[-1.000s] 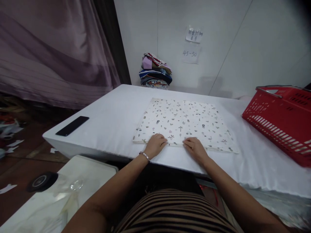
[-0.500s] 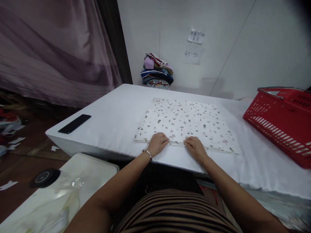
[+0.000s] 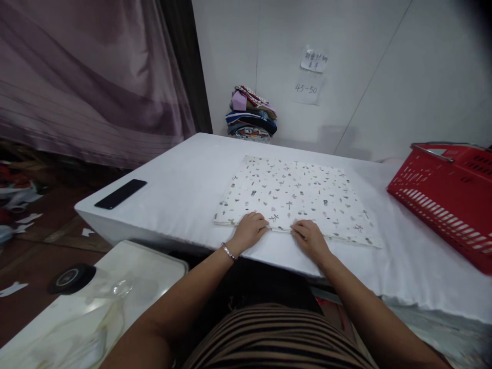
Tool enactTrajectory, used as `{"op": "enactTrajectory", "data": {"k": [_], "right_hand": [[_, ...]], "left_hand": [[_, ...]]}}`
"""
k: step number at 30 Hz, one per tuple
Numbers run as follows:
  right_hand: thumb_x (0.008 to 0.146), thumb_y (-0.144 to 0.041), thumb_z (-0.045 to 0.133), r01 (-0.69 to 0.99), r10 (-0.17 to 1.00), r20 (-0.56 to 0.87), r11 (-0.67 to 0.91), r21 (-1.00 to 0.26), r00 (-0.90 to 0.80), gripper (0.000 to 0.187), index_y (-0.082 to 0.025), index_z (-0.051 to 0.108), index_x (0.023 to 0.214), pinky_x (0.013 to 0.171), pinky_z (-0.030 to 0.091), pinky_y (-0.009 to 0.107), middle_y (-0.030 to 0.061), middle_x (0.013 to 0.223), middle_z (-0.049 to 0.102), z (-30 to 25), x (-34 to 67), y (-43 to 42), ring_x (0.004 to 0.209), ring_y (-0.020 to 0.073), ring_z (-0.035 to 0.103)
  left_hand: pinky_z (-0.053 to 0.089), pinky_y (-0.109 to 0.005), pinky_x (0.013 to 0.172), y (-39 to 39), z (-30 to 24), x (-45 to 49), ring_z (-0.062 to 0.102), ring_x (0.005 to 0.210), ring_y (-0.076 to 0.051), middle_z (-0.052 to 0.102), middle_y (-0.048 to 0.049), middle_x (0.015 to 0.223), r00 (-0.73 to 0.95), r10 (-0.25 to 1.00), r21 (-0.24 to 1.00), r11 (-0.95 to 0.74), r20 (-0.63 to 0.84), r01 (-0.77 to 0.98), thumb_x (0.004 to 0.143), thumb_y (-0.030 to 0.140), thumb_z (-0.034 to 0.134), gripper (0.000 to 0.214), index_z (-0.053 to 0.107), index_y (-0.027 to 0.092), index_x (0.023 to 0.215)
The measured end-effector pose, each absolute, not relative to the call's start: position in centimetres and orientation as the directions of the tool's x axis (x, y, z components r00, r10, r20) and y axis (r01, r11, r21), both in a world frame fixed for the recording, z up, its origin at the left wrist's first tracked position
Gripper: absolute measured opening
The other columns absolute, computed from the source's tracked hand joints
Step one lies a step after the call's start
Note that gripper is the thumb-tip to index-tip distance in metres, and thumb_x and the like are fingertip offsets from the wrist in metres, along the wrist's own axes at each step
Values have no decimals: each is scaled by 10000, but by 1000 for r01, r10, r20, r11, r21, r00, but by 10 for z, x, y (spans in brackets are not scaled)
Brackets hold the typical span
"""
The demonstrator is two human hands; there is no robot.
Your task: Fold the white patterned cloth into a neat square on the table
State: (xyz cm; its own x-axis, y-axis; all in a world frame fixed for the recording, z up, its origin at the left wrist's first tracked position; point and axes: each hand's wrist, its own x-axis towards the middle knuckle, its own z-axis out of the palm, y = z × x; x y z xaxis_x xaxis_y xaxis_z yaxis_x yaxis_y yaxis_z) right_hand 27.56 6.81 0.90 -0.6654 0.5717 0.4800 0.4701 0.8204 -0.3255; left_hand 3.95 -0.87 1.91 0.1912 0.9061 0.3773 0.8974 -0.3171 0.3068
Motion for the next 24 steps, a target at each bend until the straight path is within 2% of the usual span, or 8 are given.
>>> {"op": "enactTrajectory", "data": {"k": [5, 10, 19, 24], "right_hand": [[886, -245, 443, 464, 580, 467, 814, -349, -667, 237, -216, 677, 914, 741, 437, 367, 76, 890, 627, 5, 276, 72, 833, 208, 537], [883, -232, 442, 442, 560, 517, 828, -344, -647, 226, -200, 665, 905, 744, 435, 360, 77, 886, 621, 1, 277, 75, 831, 204, 531], [890, -230, 427, 454, 550, 494, 835, -311, -673, 240, -210, 661, 943, 755, 446, 377, 86, 920, 627, 1, 277, 74, 865, 219, 537], [880, -292, 471, 478, 562, 455, 827, -296, -691, 225, -211, 658, 974, 775, 444, 387, 91, 960, 624, 3, 276, 70, 900, 229, 535]], "left_hand": [[399, -319, 759, -4, 20, 36, 518, 855, -167, 607, -29, 869, 201, 919, 336, -318, 340, 887, 854, 299, 529, 159, 664, 215, 867], [408, -314, 757, 2, 21, 34, 529, 848, -166, 616, -30, 867, 215, 923, 355, -327, 319, 876, 839, 350, 551, 188, 675, 211, 867], [394, -325, 753, -2, 23, 39, 497, 832, -169, 588, -46, 847, 220, 910, 283, -327, 351, 902, 921, 303, 386, 290, 636, 185, 831], [389, -330, 764, -7, 26, 35, 490, 855, -176, 576, -44, 888, 300, 904, 253, -380, 305, 890, 895, 321, 447, 215, 628, 206, 892]]}}
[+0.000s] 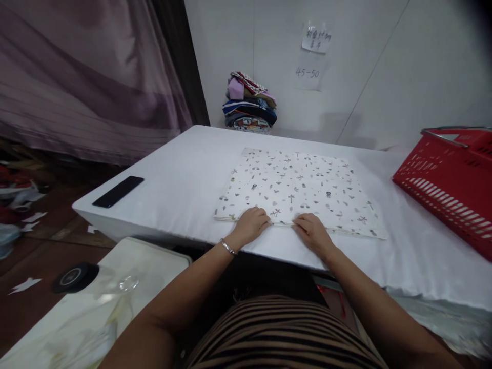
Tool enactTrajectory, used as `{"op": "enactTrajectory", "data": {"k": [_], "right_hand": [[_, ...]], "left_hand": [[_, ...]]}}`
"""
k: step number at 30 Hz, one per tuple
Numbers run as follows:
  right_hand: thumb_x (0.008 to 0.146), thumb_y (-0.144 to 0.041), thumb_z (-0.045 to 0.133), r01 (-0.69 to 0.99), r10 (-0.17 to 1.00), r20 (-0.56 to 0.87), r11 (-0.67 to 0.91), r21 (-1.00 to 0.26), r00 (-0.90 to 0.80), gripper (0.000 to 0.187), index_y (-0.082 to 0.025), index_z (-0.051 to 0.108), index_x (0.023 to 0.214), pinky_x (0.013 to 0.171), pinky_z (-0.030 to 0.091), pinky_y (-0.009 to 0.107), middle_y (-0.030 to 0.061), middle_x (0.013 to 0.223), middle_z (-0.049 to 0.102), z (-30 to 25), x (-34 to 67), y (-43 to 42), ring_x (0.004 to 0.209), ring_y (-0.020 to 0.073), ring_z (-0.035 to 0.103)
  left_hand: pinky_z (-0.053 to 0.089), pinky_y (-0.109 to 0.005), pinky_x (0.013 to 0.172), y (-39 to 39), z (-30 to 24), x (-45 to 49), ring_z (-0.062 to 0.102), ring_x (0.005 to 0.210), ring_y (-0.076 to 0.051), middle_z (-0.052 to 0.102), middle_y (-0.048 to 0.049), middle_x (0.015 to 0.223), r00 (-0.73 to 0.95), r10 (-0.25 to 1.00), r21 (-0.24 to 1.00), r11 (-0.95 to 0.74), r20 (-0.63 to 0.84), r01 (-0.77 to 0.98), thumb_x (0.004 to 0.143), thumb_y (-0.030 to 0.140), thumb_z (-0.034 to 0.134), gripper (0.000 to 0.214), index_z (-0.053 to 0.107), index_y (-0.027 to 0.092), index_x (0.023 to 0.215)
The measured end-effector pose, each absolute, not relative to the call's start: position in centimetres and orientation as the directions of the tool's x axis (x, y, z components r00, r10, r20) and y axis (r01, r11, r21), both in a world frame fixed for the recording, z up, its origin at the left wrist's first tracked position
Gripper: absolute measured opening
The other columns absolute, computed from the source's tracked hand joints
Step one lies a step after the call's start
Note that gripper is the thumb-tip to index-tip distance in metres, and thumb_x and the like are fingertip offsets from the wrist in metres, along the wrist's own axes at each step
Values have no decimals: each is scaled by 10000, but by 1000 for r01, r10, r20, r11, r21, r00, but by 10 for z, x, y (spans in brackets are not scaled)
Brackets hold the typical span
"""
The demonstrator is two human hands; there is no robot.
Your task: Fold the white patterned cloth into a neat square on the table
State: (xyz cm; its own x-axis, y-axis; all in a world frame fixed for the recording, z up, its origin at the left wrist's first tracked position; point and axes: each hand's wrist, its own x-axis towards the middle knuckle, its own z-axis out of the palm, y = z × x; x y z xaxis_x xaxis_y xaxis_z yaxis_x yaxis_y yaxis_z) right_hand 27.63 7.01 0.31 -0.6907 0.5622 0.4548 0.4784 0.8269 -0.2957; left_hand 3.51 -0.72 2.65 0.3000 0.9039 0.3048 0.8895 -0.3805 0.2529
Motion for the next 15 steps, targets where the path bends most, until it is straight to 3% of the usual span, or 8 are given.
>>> {"op": "enactTrajectory", "data": {"k": [3, 15], "right_hand": [[862, -327, 508, 478, 559, 440, 829, -289, -703, 236, -214, 647, 1016, 797, 438, 395, 91, 989, 618, 4, 277, 69, 926, 238, 529], [903, -284, 426, 495, 558, 448, 829, -259, -699, 260, -211, 664, 977, 749, 439, 368, 94, 943, 630, 5, 275, 70, 870, 222, 539]], "left_hand": [[394, -324, 764, -7, 27, 32, 489, 884, -182, 573, -39, 924, 311, 903, 262, -390, 297, 882, 867, 341, 502, 190, 611, 216, 958], [401, -315, 718, 0, 27, 38, 494, 817, -171, 585, -49, 848, 250, 917, 187, -317, 311, 930, 917, 300, 396, 269, 627, 181, 845]]}}
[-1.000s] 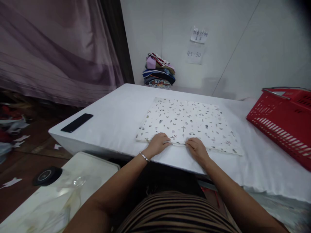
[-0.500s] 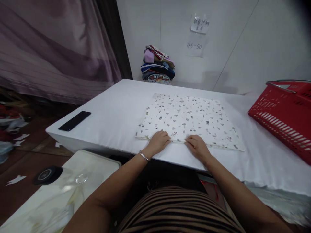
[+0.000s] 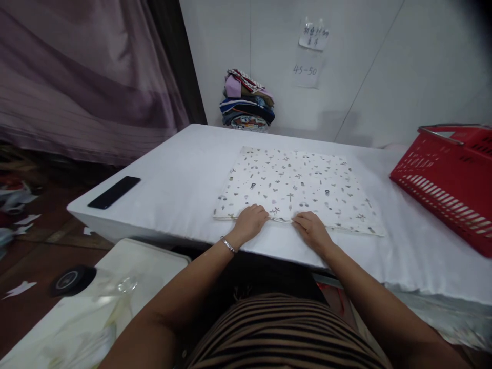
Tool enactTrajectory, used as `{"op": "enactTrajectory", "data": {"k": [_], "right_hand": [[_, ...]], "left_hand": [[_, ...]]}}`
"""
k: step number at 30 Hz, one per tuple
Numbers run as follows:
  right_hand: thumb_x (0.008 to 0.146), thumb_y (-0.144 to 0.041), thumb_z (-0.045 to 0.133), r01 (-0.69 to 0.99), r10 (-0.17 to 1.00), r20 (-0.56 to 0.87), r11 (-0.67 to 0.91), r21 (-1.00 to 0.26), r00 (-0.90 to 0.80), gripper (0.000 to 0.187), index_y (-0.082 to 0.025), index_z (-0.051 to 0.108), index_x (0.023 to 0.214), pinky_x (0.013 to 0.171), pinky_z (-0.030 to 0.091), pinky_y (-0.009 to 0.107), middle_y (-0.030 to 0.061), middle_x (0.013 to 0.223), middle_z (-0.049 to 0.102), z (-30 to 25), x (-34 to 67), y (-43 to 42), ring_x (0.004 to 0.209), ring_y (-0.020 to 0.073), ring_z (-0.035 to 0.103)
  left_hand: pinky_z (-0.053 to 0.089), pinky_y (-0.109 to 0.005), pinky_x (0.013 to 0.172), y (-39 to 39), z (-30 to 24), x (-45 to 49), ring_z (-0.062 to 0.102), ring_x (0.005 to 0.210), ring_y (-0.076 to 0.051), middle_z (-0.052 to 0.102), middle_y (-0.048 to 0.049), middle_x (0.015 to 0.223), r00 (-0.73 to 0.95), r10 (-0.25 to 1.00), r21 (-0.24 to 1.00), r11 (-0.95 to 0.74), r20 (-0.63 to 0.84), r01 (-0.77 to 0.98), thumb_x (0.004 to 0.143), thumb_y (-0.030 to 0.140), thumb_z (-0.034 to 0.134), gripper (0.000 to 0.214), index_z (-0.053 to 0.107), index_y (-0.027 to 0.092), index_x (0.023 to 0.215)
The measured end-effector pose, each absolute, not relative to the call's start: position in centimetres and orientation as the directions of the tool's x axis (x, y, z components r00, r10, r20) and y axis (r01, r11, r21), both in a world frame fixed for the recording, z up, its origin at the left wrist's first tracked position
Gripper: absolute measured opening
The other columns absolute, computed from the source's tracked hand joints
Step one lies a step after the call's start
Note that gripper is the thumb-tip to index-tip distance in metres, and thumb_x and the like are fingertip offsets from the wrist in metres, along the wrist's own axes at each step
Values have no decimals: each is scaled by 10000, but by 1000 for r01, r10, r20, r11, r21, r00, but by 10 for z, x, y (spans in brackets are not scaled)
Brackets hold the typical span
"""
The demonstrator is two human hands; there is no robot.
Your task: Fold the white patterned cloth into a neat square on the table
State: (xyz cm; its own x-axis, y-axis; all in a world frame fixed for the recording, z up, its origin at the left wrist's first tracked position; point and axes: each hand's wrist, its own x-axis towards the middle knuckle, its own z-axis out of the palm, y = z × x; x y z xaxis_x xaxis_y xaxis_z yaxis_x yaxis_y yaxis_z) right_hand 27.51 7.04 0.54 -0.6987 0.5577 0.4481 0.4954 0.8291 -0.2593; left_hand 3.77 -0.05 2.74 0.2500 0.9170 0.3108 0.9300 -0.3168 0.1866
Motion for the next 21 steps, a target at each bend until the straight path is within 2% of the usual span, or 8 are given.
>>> {"op": "enactTrajectory", "data": {"k": [4, 10, 13, 17, 21], "right_hand": [[894, -332, 454, 501, 544, 415, 837, -219, -729, 256, -207, 656, 991, 751, 431, 366, 93, 967, 627, 9, 275, 71, 882, 226, 529], [915, -278, 413, 513, 523, 406, 847, -142, -750, 271, -198, 671, 933, 716, 411, 343, 84, 910, 638, 12, 272, 74, 822, 210, 518], [913, -265, 414, 524, 523, 435, 842, -128, -733, 266, -202, 672, 940, 707, 399, 338, 83, 915, 641, 14, 270, 74, 821, 209, 517], [914, -255, 413, 554, 525, 477, 827, -93, -705, 272, -192, 675, 951, 705, 387, 341, 87, 930, 644, 12, 269, 74, 830, 216, 517], [911, -253, 430, 510, 489, 421, 857, -69, -764, 257, -212, 682, 938, 711, 379, 332, 68, 918, 648, 8, 270, 74, 842, 211, 518]], "left_hand": [[397, -311, 713, -1, 28, 39, 493, 813, -172, 584, -45, 844, 257, 915, 143, -313, 311, 939, 915, 295, 404, 262, 620, 179, 825], [383, -301, 716, -4, 28, 36, 493, 840, -174, 585, -33, 887, 299, 902, 122, -350, 310, 929, 892, 313, 460, 188, 608, 202, 922], [367, -302, 707, -2, 27, 34, 493, 828, -171, 586, -37, 870, 292, 895, 101, -343, 338, 934, 909, 287, 424, 206, 612, 204, 894], [341, -315, 697, 0, 24, 33, 480, 819, -177, 581, -48, 849, 308, 870, -9, -330, 385, 944, 907, 192, 405, 207, 602, 192, 845], [325, -316, 678, -2, 22, 35, 468, 797, -176, 565, -41, 821, 396, 855, -103, -385, 336, 917, 887, 154, 431, 178, 572, 182, 783]]}}
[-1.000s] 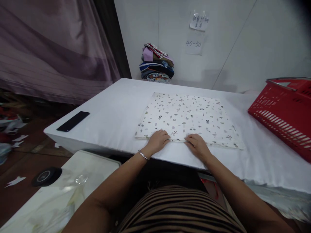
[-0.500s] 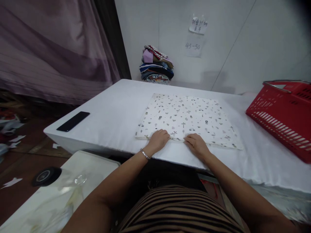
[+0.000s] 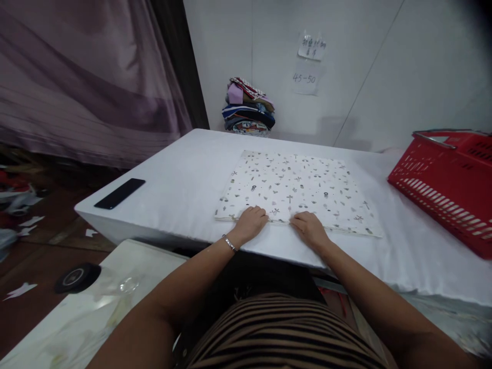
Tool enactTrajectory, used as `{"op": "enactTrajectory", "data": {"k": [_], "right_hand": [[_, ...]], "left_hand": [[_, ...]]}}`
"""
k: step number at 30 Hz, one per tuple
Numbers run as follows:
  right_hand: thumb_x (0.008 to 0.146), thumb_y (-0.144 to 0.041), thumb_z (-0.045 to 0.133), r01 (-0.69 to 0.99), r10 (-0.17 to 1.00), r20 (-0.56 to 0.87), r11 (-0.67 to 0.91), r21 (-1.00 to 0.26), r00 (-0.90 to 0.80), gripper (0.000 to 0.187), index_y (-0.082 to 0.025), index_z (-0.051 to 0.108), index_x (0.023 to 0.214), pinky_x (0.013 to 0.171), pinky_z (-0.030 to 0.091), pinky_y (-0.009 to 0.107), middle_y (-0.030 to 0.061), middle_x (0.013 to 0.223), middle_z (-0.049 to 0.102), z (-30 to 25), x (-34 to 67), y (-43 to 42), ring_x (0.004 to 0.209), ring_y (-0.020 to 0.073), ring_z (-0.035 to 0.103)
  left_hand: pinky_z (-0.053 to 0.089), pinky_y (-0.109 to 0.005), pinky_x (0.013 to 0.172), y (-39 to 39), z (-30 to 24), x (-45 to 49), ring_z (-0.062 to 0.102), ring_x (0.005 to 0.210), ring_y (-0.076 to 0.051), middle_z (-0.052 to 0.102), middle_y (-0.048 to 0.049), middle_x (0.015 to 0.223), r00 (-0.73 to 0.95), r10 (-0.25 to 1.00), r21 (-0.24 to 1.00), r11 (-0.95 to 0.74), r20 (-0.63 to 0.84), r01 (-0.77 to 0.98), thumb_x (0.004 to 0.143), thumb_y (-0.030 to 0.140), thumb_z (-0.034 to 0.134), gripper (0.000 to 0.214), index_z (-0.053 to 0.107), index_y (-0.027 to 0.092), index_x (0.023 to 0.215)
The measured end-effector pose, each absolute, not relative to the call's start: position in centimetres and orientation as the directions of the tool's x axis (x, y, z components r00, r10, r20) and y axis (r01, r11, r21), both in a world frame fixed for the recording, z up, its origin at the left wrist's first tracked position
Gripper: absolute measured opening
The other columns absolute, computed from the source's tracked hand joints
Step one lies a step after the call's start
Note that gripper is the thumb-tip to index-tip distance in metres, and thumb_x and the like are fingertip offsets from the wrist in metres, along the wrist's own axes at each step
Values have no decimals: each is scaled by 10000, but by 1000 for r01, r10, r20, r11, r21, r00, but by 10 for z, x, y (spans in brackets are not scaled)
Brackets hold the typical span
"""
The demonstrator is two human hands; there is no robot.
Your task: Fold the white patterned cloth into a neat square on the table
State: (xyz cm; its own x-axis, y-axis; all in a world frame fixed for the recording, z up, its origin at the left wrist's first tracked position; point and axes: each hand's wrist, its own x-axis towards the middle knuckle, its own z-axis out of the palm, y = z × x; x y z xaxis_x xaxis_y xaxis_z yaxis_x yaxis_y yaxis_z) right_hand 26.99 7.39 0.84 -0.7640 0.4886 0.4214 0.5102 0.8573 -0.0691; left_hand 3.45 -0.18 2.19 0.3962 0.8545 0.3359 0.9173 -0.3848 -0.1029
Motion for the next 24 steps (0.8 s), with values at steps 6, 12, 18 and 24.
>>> {"op": "enactTrajectory", "data": {"k": [6, 12, 18, 24], "right_hand": [[911, -251, 431, 512, 505, 390, 854, -93, -770, 263, -198, 682, 969, 730, 375, 323, 77, 924, 644, 9, 270, 72, 859, 209, 507], [922, -231, 377, 457, 466, 286, 884, -103, -837, 299, -207, 653, 1034, 753, 372, 327, 83, 975, 627, 17, 274, 75, 882, 206, 499], [909, -209, 376, 435, 445, 174, 895, -93, -878, 295, -199, 625, 1067, 781, 379, 337, 87, 1030, 615, 28, 276, 77, 905, 208, 501], [896, -183, 356, 481, 501, 214, 865, -142, -839, 324, -179, 613, 1093, 818, 392, 329, 94, 1044, 622, 21, 276, 71, 935, 206, 522]], "left_hand": [[339, -309, 700, -8, 24, 35, 467, 825, -173, 562, -41, 859, 381, 877, -70, -378, 294, 923, 887, 172, 442, 140, 577, 172, 851], [368, -293, 743, -12, 36, 29, 481, 893, -171, 571, -37, 964, 412, 889, -4, -420, 201, 907, 890, 249, 444, 172, 580, 182, 972], [365, -300, 711, -11, 39, 34, 488, 855, -178, 571, -44, 927, 390, 901, -81, -381, 192, 921, 888, 140, 389, 187, 569, 161, 936], [384, -300, 706, -14, 34, 35, 492, 855, -185, 565, -59, 924, 367, 896, -88, -356, 250, 930, 852, 90, 424, 171, 562, 159, 927]]}}
